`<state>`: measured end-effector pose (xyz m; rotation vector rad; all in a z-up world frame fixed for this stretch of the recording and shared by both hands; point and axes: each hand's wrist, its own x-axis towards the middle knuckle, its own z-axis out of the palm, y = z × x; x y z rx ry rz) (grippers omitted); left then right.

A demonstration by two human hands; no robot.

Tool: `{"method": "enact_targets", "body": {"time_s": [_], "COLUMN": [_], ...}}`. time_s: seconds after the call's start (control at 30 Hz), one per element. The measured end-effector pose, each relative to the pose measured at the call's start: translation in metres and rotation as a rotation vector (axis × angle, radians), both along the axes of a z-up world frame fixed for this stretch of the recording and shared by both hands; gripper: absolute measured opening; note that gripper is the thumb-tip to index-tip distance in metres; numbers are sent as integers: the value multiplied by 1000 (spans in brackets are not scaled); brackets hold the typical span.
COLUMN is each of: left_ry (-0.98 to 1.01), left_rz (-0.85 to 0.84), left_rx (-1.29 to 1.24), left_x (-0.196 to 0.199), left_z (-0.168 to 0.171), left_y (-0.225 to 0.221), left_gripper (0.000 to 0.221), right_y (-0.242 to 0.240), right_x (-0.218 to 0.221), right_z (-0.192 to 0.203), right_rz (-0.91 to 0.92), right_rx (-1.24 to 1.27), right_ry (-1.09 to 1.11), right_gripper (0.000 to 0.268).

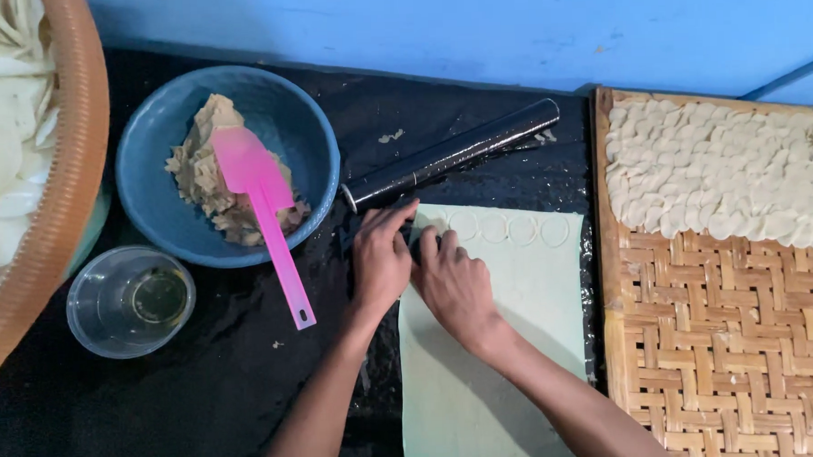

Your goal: The recorder is flattening dough with a rolling pin and using a round cutter to make circles.

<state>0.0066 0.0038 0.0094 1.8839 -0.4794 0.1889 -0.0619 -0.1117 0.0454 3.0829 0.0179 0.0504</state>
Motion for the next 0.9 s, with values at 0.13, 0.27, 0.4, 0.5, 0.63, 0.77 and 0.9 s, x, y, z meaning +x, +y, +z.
{"method": "enact_targets", "body": {"time_s": [0.13,0.27,0.4,0.5,0.63,0.77,0.9], "left_ry": [27,-24,-48,23,-3,-50,-27], "left_rz": [-5,-12,1,-6,3,13,14], "left_rx": [11,0,4,3,-9,23,14], "left_x": [0,0,0,1,-1,-1,-1], "left_z": [-2,-1,1,2,-1,1,2], "left_y": [1,-1,-1,-2,-2,-4,-2], "left_gripper": [52,51,50,52,52,51,51], "right_y": [-7,4,-5,-16,-28,-31,-30], "right_x": [2,-5,-5,-16,-34,-34,-28], "right_z": [4,-1,9,32,35,35,28], "right_rz": [121,9,-68,-172,-231,-215,-146], "right_rx": [19,-25,157,343,385,351,294], "right_ry": [-33,-26,65,99,46,39,11], "right_gripper": [41,48,49,51,54,54,52]}}
